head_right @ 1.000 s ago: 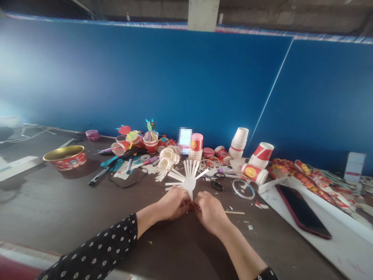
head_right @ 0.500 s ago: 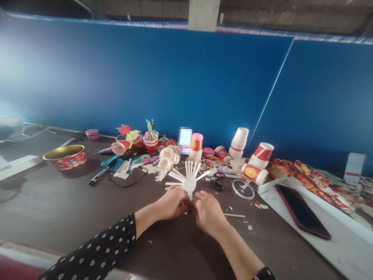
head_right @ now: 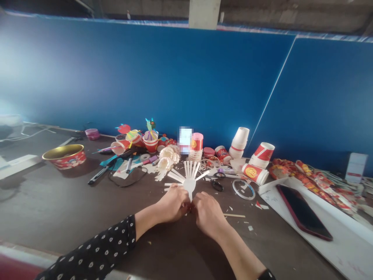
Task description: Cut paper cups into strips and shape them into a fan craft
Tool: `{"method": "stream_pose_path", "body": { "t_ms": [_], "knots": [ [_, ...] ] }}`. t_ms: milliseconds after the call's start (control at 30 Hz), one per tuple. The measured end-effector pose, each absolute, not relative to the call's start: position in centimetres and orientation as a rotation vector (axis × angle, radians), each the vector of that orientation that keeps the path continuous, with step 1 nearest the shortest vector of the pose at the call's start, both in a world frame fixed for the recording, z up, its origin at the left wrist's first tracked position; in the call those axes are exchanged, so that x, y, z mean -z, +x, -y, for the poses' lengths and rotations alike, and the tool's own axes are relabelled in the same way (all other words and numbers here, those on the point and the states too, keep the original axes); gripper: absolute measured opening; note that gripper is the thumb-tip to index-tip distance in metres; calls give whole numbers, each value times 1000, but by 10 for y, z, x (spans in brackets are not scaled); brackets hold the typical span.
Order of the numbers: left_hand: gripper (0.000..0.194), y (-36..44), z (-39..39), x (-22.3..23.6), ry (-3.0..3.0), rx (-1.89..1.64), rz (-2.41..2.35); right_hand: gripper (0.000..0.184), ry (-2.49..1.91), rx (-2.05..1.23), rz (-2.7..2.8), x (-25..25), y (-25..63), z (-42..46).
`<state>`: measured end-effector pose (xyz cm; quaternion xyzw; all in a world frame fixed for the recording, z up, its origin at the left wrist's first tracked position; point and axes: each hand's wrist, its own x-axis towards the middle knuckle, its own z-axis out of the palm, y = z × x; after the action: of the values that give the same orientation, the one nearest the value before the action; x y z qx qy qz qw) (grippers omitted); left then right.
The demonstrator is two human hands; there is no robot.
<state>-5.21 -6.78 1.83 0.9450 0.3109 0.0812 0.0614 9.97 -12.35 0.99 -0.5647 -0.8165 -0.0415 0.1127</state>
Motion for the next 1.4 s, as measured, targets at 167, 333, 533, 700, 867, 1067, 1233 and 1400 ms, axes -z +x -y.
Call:
{"method": "stream_pose_path", "body": {
  "t_ms": [167,333,533,700,867,1067,1233,1400],
  "knots": [
    [17,-51,67,-21,2807,-233,-944,23,-1670,84,2385,-12,98,126],
    [17,-47,69,-24,2794,-133,-1052,27,-1685,101,2468,-23,94,132],
    [15,-47,66,-21,2727,-176,-1064,28,-1732,118,2522,-29,91,133],
    [13,-50,65,-20,2590,-225,-1133,28,-1728,190,2503,-23,92,131],
    [14,-50,68,-18,2600,-249,-1108,28,-1729,207,2476,-21,91,130],
    [15,-48,67,-17,2651,-251,-1099,28,-1750,240,2459,-19,91,130],
    [15,-47,66,-20,2615,-188,-1171,27,-1782,298,2464,-16,87,131],
    [18,-46,68,-21,2557,-183,-1236,25,-1795,305,2475,-14,84,132]
  ]
}}
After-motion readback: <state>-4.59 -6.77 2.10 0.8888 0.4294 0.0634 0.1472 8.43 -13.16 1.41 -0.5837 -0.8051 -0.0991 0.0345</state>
